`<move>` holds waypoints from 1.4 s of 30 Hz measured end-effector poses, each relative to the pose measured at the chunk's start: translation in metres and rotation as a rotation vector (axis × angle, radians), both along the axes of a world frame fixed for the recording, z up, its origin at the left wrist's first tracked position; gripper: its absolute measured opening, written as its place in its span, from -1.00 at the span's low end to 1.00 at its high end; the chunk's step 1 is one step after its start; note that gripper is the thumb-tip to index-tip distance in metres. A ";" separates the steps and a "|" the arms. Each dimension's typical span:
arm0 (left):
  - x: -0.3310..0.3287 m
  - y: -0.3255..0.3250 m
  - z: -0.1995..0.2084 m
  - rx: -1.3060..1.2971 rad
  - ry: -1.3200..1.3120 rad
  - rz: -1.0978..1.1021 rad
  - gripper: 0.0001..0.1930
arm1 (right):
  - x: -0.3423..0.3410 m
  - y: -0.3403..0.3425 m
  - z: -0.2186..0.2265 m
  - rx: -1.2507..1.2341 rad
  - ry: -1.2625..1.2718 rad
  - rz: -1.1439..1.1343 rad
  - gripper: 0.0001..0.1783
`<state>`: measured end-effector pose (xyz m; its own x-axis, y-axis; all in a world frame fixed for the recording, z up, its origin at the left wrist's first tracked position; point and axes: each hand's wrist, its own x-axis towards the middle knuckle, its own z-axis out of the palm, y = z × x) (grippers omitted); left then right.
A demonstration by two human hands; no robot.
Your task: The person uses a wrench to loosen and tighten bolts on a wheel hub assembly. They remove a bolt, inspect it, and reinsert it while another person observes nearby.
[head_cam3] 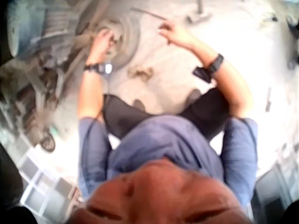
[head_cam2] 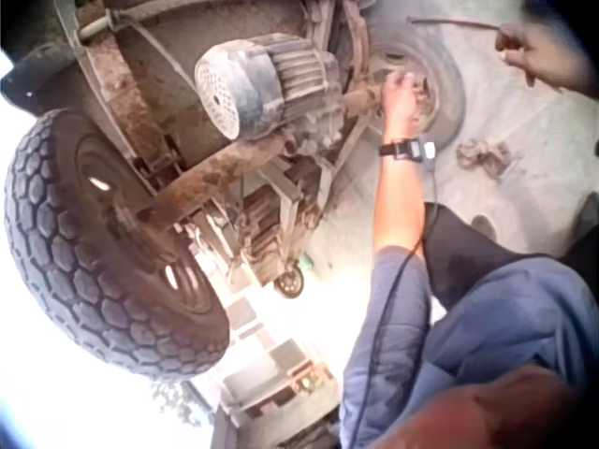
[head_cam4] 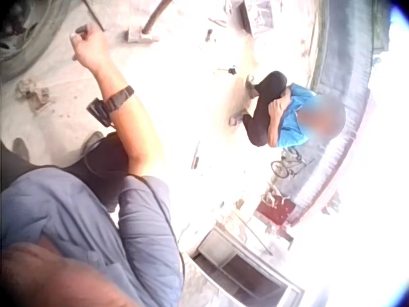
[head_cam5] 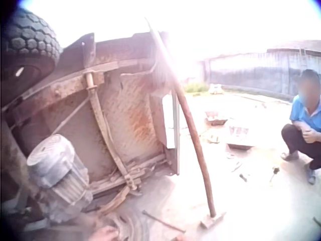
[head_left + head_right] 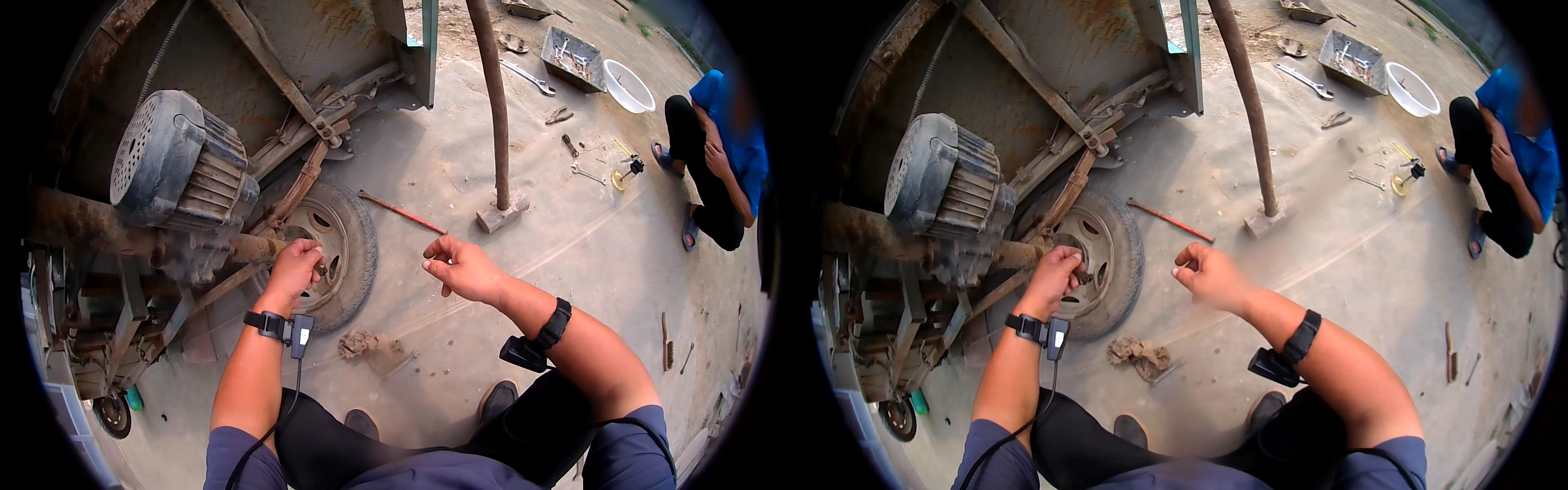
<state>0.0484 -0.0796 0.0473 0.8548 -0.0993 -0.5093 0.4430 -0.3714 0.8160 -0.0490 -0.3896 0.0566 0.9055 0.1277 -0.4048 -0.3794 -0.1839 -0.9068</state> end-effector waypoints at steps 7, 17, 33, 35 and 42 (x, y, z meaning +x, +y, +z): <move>-0.011 0.037 -0.041 0.168 -0.068 -0.146 -0.79 | 0.034 -0.032 -0.082 -0.151 0.044 -0.133 -0.62; -0.046 0.050 -0.051 0.757 -0.118 -0.661 -0.64 | 0.046 -0.063 -0.100 -0.469 0.043 -0.057 -0.66; -0.044 0.061 -0.053 0.747 -0.200 -0.589 -0.65 | 0.049 -0.055 -0.090 -0.503 0.010 -0.015 -0.70; -0.043 0.061 -0.054 0.751 -0.206 -0.590 -0.64 | 0.048 -0.056 -0.089 -0.508 0.012 -0.013 -0.70; -0.042 0.063 -0.054 0.735 -0.176 -0.570 -0.64 | 0.051 -0.062 -0.098 -0.645 -0.091 0.051 -0.70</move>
<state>0.0067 -0.0162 -0.0063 0.8469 -0.2317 -0.4786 -0.0714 -0.9415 0.3293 0.0025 -0.4519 -0.0411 0.9389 -0.0712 -0.3369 -0.2828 -0.7175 -0.6366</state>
